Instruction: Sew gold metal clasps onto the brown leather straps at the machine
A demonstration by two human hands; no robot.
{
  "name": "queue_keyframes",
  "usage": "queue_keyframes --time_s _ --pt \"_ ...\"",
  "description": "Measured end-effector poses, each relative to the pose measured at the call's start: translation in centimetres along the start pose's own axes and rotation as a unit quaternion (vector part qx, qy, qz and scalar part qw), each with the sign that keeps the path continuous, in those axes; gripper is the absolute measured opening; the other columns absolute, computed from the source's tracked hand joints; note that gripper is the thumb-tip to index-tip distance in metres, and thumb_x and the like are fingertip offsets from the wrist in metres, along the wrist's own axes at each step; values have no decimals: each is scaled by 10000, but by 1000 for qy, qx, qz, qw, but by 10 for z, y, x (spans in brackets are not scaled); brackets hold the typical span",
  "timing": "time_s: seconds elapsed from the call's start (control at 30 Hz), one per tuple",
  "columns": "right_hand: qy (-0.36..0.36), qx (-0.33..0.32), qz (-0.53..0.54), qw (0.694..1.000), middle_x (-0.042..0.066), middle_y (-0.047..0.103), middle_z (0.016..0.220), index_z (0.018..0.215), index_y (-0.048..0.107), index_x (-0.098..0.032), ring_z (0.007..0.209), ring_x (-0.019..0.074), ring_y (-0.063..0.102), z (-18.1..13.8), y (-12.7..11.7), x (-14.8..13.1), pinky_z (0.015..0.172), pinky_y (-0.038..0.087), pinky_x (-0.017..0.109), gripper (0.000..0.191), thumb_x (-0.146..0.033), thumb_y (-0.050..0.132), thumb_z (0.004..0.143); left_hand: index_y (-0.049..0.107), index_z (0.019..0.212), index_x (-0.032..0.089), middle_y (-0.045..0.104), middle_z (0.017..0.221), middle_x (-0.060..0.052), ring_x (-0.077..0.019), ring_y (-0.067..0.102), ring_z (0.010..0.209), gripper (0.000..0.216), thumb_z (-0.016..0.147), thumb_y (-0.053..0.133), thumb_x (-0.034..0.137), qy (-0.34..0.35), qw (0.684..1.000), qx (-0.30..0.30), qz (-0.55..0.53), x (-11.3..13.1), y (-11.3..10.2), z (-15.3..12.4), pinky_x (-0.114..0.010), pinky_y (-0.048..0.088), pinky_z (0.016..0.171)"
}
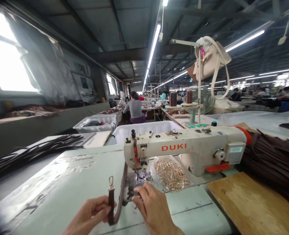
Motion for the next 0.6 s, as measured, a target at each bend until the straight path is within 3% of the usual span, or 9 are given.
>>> queue_keyframes --time_s 0.07,0.17,0.47,0.6 --pt "-23 7 31 999 47 627 973 1141 556 -248 854 197 642 -9 3 -15 698 488 290 308 -417 335 1010 635 966 118 698 722 -63 -173 630 657 497 810 616 589 -50 986 7 -157 5 14 -19 -249 469 647" --pt "-55 2 53 997 53 609 936 1118 531 -226 813 208 626 -16 7 -31 673 495 310 260 -389 366 1002 624 1047 95 643 607 -14 -139 587 582 583 746 698 589 -70 968 40 -238 13 29 -38 -229 441 607" --pt "-100 13 79 992 45 612 890 1035 518 -213 784 200 609 -19 5 -49 645 481 299 193 -381 436 986 628 1025 83 706 728 -92 -122 596 594 553 738 734 544 -69 951 32 -299 22 37 -56 -216 433 603" --pt "-140 26 53 988 25 594 773 947 515 -212 686 196 573 -20 5 -55 575 430 301 134 -308 431 990 632 1007 80 671 659 -66 -125 584 584 555 741 726 558 -68 948 29 -310 18 43 -60 -220 422 591"
Point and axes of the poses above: each hand's wrist, its own z-axis towards the middle knuckle, its own y-axis out of the palm, x = y × z, the point moved 3 cm from there along z, towards the middle knuckle
